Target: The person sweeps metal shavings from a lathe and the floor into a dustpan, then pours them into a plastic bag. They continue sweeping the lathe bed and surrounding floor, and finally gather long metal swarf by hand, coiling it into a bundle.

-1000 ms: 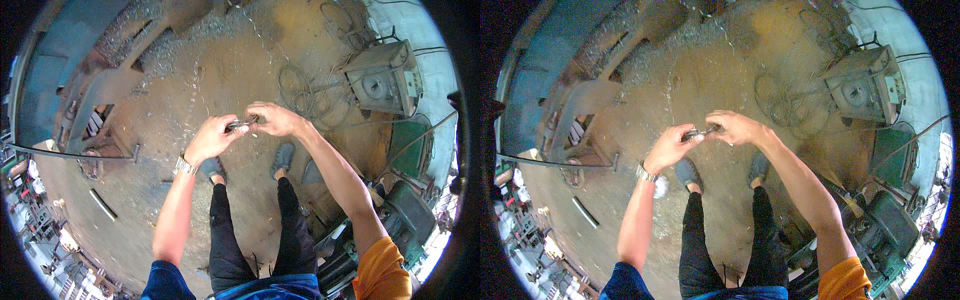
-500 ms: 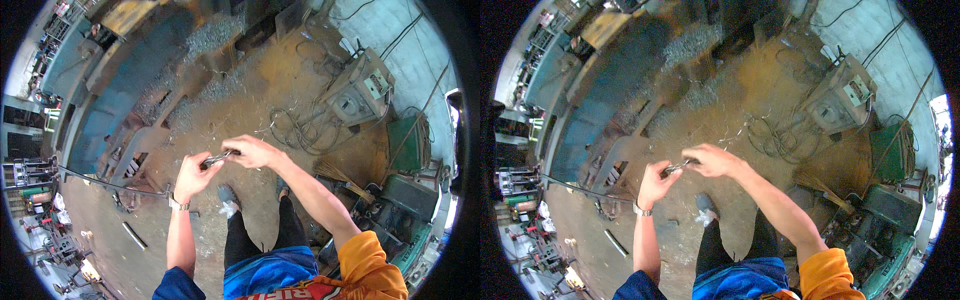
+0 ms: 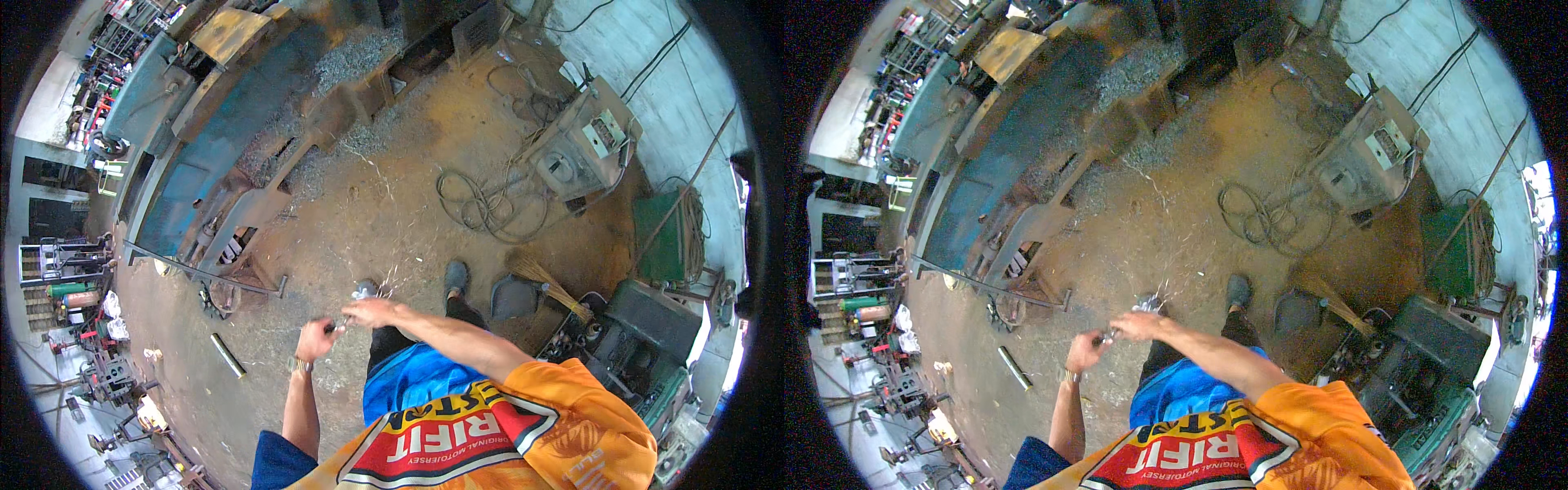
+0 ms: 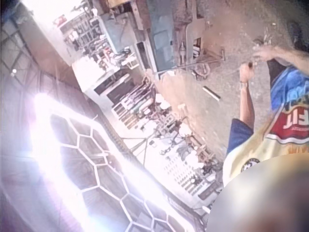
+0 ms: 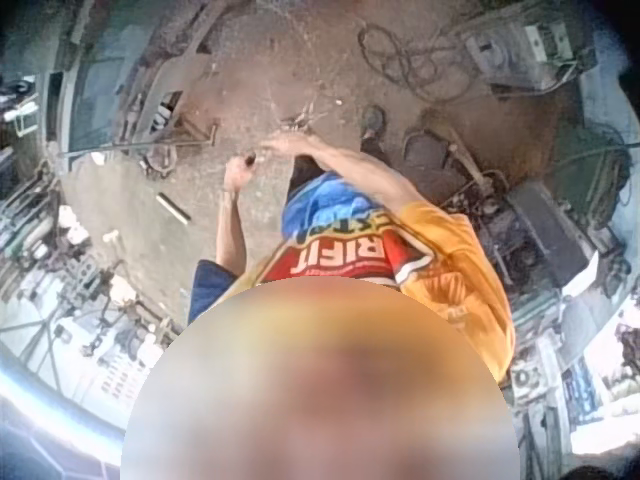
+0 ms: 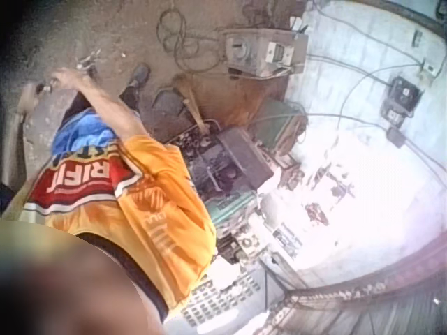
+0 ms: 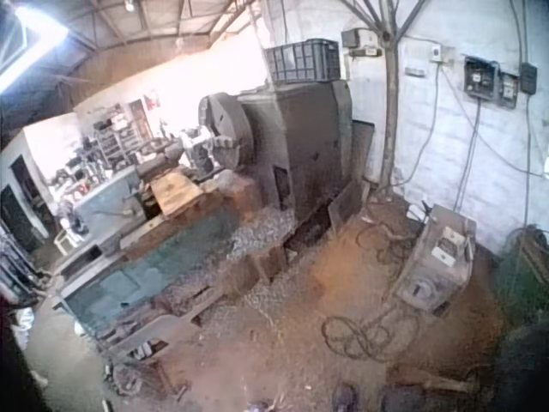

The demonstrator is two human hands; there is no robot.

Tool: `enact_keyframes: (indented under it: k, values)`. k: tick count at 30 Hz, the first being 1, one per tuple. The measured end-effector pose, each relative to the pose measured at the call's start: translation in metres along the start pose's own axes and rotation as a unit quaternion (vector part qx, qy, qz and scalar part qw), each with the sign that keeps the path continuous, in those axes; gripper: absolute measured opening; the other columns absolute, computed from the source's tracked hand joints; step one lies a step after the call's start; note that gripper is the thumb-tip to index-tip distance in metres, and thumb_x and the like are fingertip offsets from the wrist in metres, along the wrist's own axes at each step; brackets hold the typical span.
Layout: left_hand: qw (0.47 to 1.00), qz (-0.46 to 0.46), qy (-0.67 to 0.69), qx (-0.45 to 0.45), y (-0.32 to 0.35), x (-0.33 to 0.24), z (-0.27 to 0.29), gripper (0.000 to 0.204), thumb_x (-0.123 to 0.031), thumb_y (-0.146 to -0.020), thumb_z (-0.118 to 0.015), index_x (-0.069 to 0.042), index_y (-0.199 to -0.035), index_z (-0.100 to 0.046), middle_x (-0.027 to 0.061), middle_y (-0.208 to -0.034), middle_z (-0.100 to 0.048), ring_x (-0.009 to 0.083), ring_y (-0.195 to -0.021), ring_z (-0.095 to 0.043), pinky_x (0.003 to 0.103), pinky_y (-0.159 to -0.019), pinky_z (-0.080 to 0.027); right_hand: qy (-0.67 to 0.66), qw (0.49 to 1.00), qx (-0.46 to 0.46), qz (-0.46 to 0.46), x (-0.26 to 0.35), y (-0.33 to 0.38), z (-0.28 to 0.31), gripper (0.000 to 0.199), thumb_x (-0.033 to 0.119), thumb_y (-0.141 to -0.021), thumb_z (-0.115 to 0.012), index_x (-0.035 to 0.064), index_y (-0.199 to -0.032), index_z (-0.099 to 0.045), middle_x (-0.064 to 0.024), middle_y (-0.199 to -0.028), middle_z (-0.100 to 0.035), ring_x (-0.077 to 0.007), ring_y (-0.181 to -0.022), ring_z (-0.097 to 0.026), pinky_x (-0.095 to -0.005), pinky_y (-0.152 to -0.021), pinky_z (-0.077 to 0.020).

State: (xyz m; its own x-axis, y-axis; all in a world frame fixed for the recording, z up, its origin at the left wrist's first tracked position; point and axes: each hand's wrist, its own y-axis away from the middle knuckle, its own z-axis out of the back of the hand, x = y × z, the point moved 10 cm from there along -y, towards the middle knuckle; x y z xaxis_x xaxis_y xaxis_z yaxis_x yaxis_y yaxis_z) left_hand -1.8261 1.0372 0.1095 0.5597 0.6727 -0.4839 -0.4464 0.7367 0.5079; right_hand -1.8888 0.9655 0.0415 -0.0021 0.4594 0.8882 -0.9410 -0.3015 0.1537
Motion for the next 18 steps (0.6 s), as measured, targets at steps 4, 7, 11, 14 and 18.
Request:
enact_keyframes:
  k: [4,7,11,14,18]
  values:
    - [0.997,0.055,0.055,-0.009,0.044,0.012,-0.047,0.04,-0.037,-0.081,-0.076,-0.003,-0.095,-0.062,0.0176,-0.07,-0.063,0.034,-0.066,-0.063,0.041,-0.062,-0.049,-0.027,0.997,-0.001,0.076,0.017,0.023,-0.041,0.032,0.029,-0.095,-0.057,0.0041,-0.115,-0.055,-0.0211,-0.103,-0.063,-0.0409,-0.097,-0.062,-0.0481,-0.079,-0.0512]
    - [0.987,0.099,0.126,-0.035,0.067,0.013,-0.073,0.042,-0.035,-0.079,-0.079,-0.004,-0.101,-0.062,0.0143,-0.073,-0.062,0.0293,-0.067,-0.062,0.04,-0.063,-0.049,-0.043,0.996,0.013,0.074,0.016,0.044,-0.059,0.029,0.025,-0.094,-0.059,0.0039,-0.114,-0.055,-0.0209,-0.103,-0.064,-0.0412,-0.095,-0.063,-0.0482,-0.077,-0.0508]
    - [0.979,0.101,0.141,-0.105,0.08,0.0,-0.073,0.038,-0.027,-0.076,-0.082,-0.005,-0.1,-0.063,0.0097,-0.078,-0.059,0.0253,-0.07,-0.058,0.038,-0.063,-0.048,-0.085,0.994,0.001,0.07,0.019,0.057,-0.059,0.029,0.024,-0.094,-0.058,0.0041,-0.115,-0.056,-0.0222,-0.101,-0.064,-0.0422,-0.093,-0.063,-0.0494,-0.075,-0.0508]
    - [0.977,0.067,0.13,-0.154,0.079,-0.018,-0.044,0.038,-0.025,-0.073,-0.084,-0.005,-0.098,-0.064,0.0088,-0.079,-0.057,0.0248,-0.071,-0.057,0.036,-0.063,-0.047,-0.085,0.995,-0.016,0.042,0.028,0.057,-0.04,0.03,0.027,-0.096,-0.056,0.0043,-0.116,-0.056,-0.0228,-0.097,-0.064,-0.0433,-0.091,-0.063,-0.0501,-0.074,-0.051]
    - [0.967,-0.007,0.114,-0.226,0.061,-0.052,0.02,0.038,-0.021,-0.068,-0.086,-0.002,-0.092,-0.064,0.0082,-0.075,-0.054,0.0223,-0.066,-0.053,0.036,-0.059,-0.045,-0.109,0.991,-0.074,0.03,0.05,0.054,0.03,0.033,0.03,-0.097,-0.055,0.0063,-0.121,-0.057,-0.0234,-0.099,-0.066,-0.0443,-0.091,-0.063,-0.0498,-0.073,-0.0508]
